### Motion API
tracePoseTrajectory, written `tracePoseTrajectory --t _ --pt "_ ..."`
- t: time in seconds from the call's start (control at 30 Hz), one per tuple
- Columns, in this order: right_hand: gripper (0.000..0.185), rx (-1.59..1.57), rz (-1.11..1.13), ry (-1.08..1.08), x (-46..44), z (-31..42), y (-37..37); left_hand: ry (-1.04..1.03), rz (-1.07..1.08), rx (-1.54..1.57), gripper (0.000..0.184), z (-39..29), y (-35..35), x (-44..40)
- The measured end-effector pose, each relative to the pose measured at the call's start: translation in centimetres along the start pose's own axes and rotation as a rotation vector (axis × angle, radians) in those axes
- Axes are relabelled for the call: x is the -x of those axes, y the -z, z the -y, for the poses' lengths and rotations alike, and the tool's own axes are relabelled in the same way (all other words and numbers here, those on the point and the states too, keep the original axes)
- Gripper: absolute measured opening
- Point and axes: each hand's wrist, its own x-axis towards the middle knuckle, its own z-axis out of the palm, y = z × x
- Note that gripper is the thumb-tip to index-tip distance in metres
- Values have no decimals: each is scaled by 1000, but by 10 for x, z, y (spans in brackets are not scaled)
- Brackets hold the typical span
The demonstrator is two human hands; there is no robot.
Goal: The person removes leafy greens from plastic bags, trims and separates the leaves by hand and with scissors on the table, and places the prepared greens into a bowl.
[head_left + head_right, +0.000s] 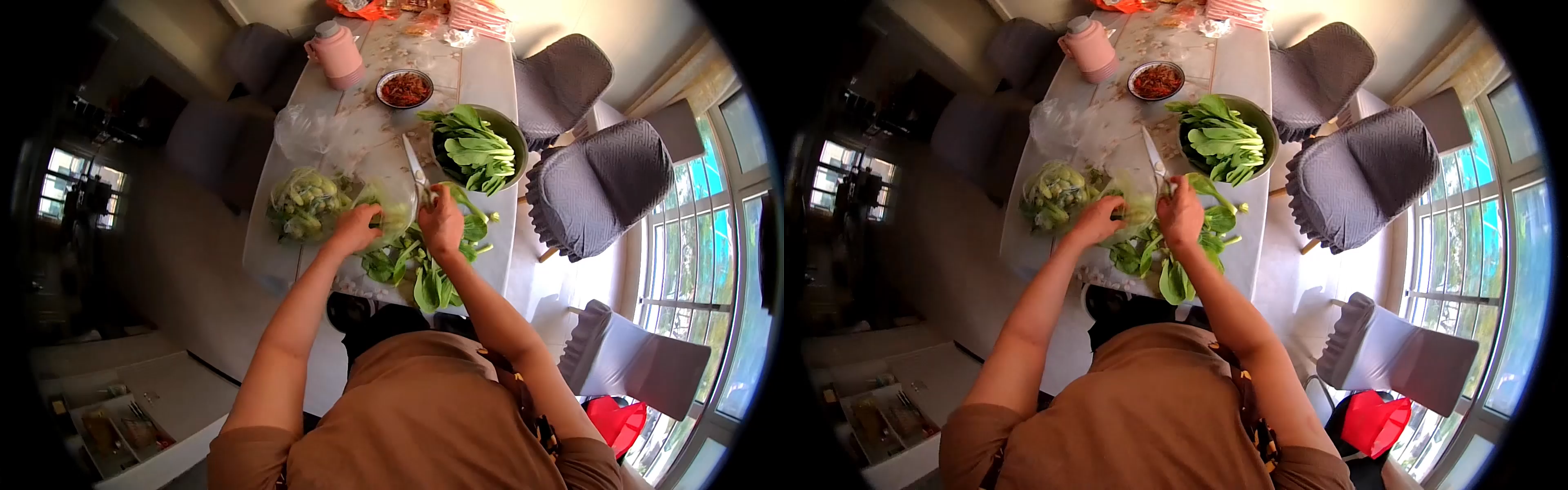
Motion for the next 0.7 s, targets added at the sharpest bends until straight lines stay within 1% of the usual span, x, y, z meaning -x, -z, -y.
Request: tracePoseTrajectory --t 0.03,0.07,0.17,0.2,0.27,0.3,0.33,0.37,0.43,0.53,0.63,0.7 --pt "36 47 -14 36 -5 1 6 -64 -21 -174 40 6 -1 3" --pt "37 49 46 40 -10 0 11 17 9 -93 42 11 -3 4" --pt "38 -128 121 185 -12 0 6 4 14 -94 41 3 4 12" --pt "40 -129 167 176 -11 6 0 -44 -27 -124 40 -2 5 15" --pt "41 -182 280 87 -5 18 -9 -136 -113 -190 39 -15 6 18" --pt "42 -208 336 42 -1 25 -13 -103 -114 -152 37 -17 3 18" --pt "44 -191 388 -52 1 29 -16 -72 -116 -113 35 -20 0 17" --pt "44 -202 421 -72 0 24 -21 -41 -118 -74 33 -23 -2 16" --pt "44 -221 489 -114 -3 6 -32 -39 -136 -34 37 -25 -2 19" --pt "41 -7 444 90 2 -6 -27 -17 -158 36 38 -18 -8 19" --pt "42 39 327 237 9 -8 -19 -18 -180 48 40 -14 -9 21" --pt "43 45 301 156 9 -5 -16 -12 -190 44 42 -7 -13 22"
